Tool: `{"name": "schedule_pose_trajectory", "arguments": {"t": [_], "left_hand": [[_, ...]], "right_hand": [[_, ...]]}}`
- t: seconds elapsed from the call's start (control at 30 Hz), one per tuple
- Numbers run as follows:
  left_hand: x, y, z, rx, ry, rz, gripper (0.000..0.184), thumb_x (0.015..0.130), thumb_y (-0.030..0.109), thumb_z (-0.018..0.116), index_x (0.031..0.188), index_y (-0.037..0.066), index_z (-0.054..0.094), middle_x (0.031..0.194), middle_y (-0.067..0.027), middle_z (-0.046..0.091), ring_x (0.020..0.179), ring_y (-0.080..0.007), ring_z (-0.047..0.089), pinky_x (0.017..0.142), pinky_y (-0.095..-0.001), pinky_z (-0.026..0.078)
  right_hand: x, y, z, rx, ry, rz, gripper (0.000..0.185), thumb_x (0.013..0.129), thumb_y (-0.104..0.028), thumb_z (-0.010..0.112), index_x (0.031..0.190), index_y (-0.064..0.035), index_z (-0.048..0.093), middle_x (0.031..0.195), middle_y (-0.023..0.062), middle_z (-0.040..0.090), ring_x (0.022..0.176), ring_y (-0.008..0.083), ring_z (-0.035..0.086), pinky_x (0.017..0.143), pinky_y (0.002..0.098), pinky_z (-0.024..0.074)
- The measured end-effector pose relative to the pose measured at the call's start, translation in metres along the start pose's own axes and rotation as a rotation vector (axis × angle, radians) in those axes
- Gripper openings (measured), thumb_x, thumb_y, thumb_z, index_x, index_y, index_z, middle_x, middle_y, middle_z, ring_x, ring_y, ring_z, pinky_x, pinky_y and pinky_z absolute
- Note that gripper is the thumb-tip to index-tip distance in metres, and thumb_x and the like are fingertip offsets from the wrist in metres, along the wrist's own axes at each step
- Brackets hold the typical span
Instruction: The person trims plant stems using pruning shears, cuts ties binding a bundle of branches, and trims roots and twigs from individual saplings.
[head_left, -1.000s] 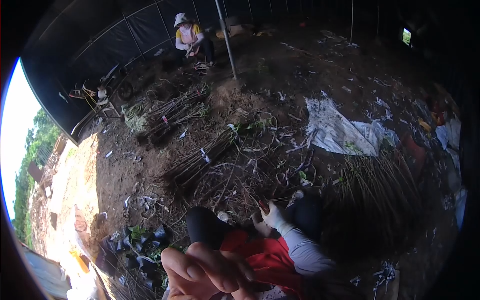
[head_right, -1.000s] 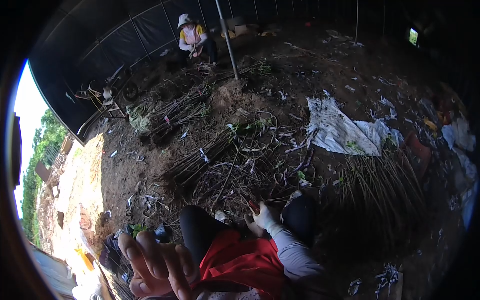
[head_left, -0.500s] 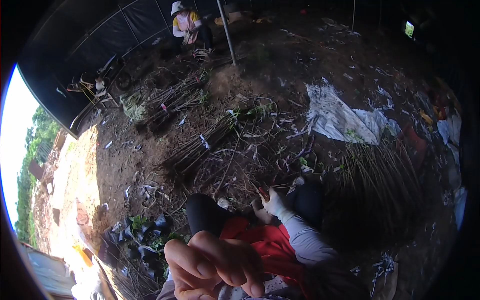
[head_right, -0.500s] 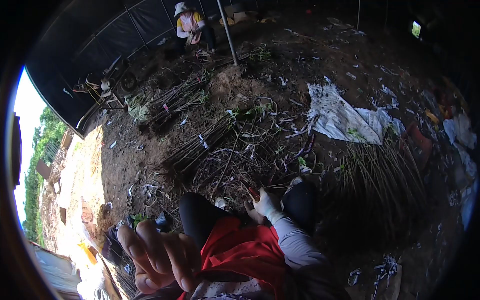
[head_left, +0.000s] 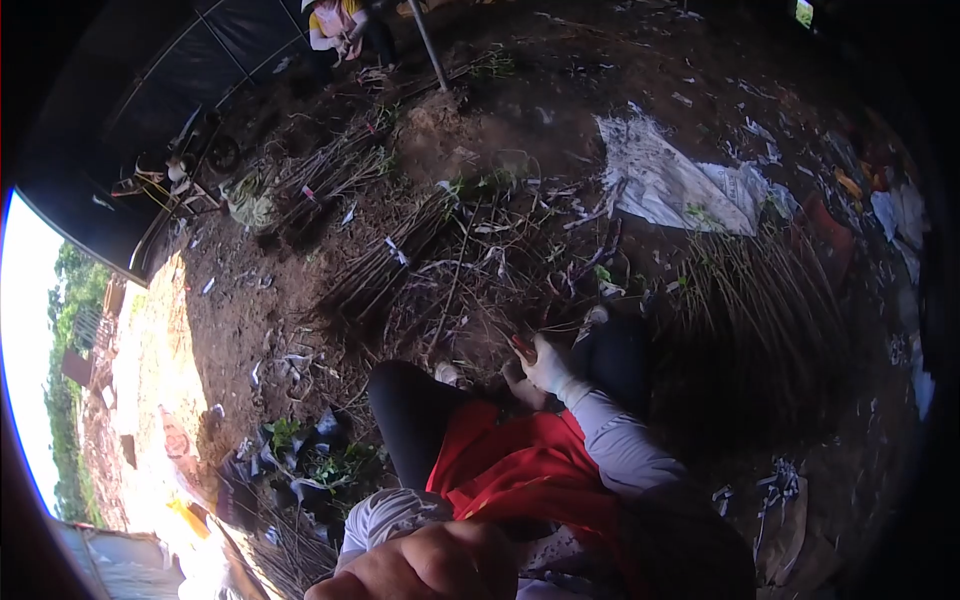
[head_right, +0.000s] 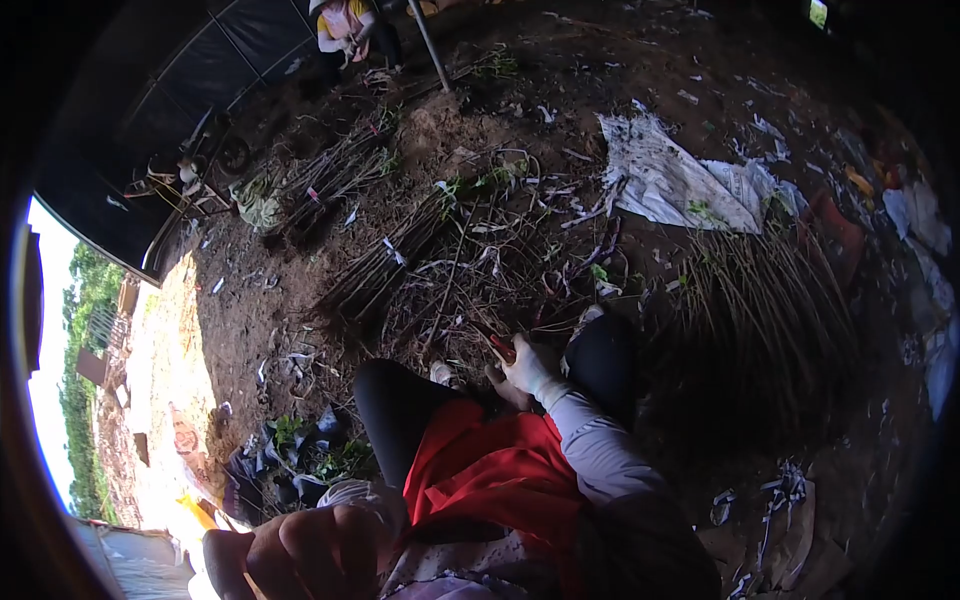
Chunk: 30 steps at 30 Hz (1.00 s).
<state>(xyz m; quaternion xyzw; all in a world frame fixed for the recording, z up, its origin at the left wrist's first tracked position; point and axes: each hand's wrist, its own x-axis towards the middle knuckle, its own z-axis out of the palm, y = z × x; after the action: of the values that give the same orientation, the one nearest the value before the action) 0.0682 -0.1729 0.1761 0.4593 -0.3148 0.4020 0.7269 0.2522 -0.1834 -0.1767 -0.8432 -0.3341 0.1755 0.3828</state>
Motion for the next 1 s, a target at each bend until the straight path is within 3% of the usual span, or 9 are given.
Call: {"name": "schedule_pose_trajectory", "arguments": {"t": [0.4,0.47,0.7,0.8,0.87,0.9,0.97,1.0], "left_hand": [[-0.004,-0.013,-0.007,-0.048,-0.094,0.188,0.017,0.089,0.018,0.052,0.104,0.011,0.053,0.09,-0.0051,0.061,0.068,-0.0186,0.048,0.066,-0.0351,0.038],[0.001,-0.004,-0.002,-0.052,-0.042,0.02,0.016,0.089,0.017,0.051,0.103,0.009,0.052,0.089,-0.0062,0.06,0.067,-0.0189,0.047,0.066,-0.036,0.037],[-0.015,-0.003,0.011,0.032,0.2,-0.015,0.008,0.089,0.014,0.047,0.093,0.007,0.05,0.08,-0.0084,0.055,0.064,-0.0188,0.044,0.064,-0.0386,0.034],[-0.007,0.008,0.012,0.0,0.187,-0.155,0.007,0.089,0.013,0.047,0.09,0.007,0.049,0.077,-0.0077,0.053,0.064,-0.0174,0.042,0.064,-0.0372,0.032],[-0.012,0.001,0.01,-0.031,0.18,-0.06,0.006,0.089,0.013,0.047,0.09,0.007,0.049,0.076,-0.0069,0.051,0.063,-0.0166,0.041,0.064,-0.0363,0.031],[-0.024,-0.018,0.01,-0.03,0.198,0.101,0.006,0.089,0.013,0.047,0.089,0.007,0.049,0.075,-0.0063,0.05,0.063,-0.0164,0.04,0.064,-0.0361,0.031],[-0.029,-0.022,0.007,0.0,0.188,0.146,0.006,0.089,0.013,0.046,0.089,0.008,0.049,0.074,-0.0054,0.049,0.062,-0.0159,0.039,0.064,-0.0357,0.03],[-0.021,-0.008,0.002,0.029,0.159,0.032,0.006,0.089,0.014,0.046,0.09,0.008,0.049,0.074,-0.005,0.049,0.062,-0.0158,0.039,0.064,-0.0357,0.03]], "right_hand": [[0.001,-0.008,-0.007,-0.07,-0.028,0.046,0.031,0.079,-0.034,0.064,0.084,-0.0046,0.055,0.073,0.0198,0.062,0.069,0.0378,0.061,0.058,0.0442,0.0459],[0.0,-0.006,-0.005,-0.051,-0.047,0.059,0.031,0.079,-0.034,0.064,0.084,-0.0048,0.055,0.073,0.0198,0.062,0.069,0.0377,0.061,0.058,0.0446,0.0459],[-0.002,-0.01,-0.009,-0.073,-0.019,0.032,0.03,0.078,-0.033,0.064,0.082,-0.0054,0.054,0.073,0.0191,0.062,0.068,0.0378,0.061,0.058,0.0456,0.0459],[-0.004,-0.016,-0.014,-0.079,-0.034,0.047,0.029,0.078,-0.032,0.064,0.083,-0.0054,0.054,0.072,0.0187,0.062,0.069,0.0379,0.061,0.059,0.0458,0.0461],[-0.003,-0.015,-0.014,-0.092,-0.033,0.042,0.029,0.077,-0.032,0.063,0.083,-0.0057,0.054,0.072,0.0183,0.062,0.069,0.0379,0.061,0.059,0.0459,0.0463],[-0.002,-0.013,-0.013,-0.101,-0.022,0.028,0.029,0.078,-0.033,0.063,0.084,-0.0059,0.054,0.072,0.018,0.062,0.069,0.0377,0.062,0.059,0.0459,0.0464],[-0.002,-0.012,-0.011,-0.119,-0.005,0.001,0.029,0.078,-0.033,0.063,0.085,-0.0062,0.054,0.072,0.0175,0.063,0.069,0.0375,0.062,0.059,0.0458,0.0465],[-0.003,-0.013,-0.013,-0.123,-0.018,0.011,0.029,0.078,-0.033,0.063,0.086,-0.0062,0.054,0.072,0.0176,0.063,0.07,0.0374,0.062,0.059,0.0456,0.0467]]}}
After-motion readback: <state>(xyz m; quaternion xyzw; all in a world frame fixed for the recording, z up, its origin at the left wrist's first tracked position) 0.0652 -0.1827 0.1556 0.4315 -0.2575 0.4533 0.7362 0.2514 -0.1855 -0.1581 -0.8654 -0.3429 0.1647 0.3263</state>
